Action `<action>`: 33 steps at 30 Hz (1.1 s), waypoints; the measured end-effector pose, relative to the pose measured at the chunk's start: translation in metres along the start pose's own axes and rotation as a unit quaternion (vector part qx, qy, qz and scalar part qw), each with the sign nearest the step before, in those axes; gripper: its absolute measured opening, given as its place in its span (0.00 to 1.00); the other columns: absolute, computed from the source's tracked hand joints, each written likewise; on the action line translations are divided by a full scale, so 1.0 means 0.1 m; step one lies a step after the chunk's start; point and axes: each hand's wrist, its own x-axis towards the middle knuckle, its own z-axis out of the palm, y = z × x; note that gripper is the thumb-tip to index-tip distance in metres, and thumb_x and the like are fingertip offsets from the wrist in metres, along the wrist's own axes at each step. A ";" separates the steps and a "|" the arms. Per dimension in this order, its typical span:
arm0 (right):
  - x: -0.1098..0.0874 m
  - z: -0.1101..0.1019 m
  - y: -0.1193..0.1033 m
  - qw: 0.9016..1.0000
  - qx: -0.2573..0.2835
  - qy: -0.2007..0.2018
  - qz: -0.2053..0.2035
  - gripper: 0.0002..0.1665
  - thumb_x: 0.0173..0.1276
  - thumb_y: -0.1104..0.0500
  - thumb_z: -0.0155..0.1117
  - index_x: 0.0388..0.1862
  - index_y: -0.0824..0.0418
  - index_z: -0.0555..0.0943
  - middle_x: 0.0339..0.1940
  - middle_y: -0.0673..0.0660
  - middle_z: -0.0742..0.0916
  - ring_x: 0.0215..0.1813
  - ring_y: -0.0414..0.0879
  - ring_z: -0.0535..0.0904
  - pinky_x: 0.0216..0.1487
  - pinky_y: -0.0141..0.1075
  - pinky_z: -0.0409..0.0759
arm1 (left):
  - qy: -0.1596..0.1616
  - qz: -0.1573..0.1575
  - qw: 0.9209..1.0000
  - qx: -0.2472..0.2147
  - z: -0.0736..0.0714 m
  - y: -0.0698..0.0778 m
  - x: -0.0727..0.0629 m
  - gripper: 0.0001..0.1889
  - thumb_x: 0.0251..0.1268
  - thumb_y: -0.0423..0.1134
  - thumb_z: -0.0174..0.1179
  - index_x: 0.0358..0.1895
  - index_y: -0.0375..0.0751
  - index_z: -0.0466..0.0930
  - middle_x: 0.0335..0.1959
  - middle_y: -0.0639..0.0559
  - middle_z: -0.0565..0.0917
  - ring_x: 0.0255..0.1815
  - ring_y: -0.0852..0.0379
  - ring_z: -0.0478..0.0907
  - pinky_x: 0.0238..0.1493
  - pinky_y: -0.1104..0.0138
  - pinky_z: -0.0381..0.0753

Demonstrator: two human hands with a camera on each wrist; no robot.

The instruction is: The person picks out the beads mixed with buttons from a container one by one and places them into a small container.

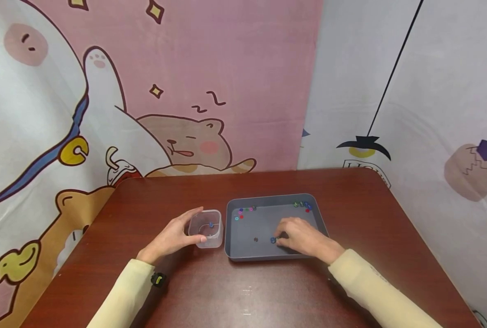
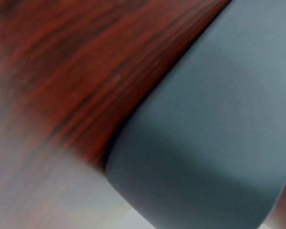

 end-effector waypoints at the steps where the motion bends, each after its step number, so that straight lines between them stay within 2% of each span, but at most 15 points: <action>1: -0.01 -0.01 -0.01 1.000 0.003 0.002 0.003 0.07 0.66 0.58 0.77 0.42 0.56 0.91 0.41 0.45 0.87 0.44 0.44 0.84 0.45 0.43 0.84 | 0.000 0.001 1.000 0.001 0.00 0.00 0.00 0.50 0.57 0.56 0.77 0.80 0.45 0.63 0.78 0.47 0.68 0.77 0.46 0.66 0.73 0.45 0.66; 10: 0.00 -0.12 -0.09 0.999 0.017 0.033 0.010 0.07 0.69 0.58 0.74 0.44 0.56 0.90 0.43 0.44 0.87 0.46 0.42 0.84 0.46 0.40 0.84 | 0.001 0.003 1.000 0.003 -0.01 0.00 0.00 0.50 0.57 0.56 0.78 0.80 0.46 0.63 0.78 0.47 0.68 0.76 0.46 0.66 0.73 0.45 0.67; 24: 0.16 -0.18 -0.28 0.994 0.044 0.098 0.015 0.09 0.72 0.55 0.72 0.48 0.55 0.90 0.47 0.46 0.88 0.53 0.48 0.85 0.55 0.51 0.82 | -0.007 -0.004 1.000 0.008 0.00 -0.02 0.01 0.52 0.56 0.59 0.77 0.81 0.47 0.62 0.79 0.48 0.67 0.77 0.48 0.65 0.74 0.47 0.66; 30: 0.25 -0.20 -0.40 0.991 0.060 0.115 0.018 0.08 0.72 0.54 0.72 0.48 0.52 0.90 0.47 0.43 0.88 0.53 0.46 0.84 0.55 0.53 0.81 | -0.002 0.005 1.000 0.007 0.00 -0.01 0.01 0.51 0.56 0.59 0.76 0.80 0.45 0.62 0.78 0.47 0.67 0.77 0.46 0.65 0.73 0.45 0.66; 33: 0.30 -0.20 -0.47 0.990 0.072 0.124 0.015 0.09 0.72 0.54 0.72 0.48 0.51 0.90 0.48 0.44 0.88 0.54 0.46 0.84 0.55 0.52 0.82 | -0.003 0.000 1.000 0.008 0.00 -0.01 0.01 0.52 0.56 0.60 0.77 0.81 0.47 0.62 0.79 0.48 0.67 0.77 0.47 0.65 0.73 0.46 0.66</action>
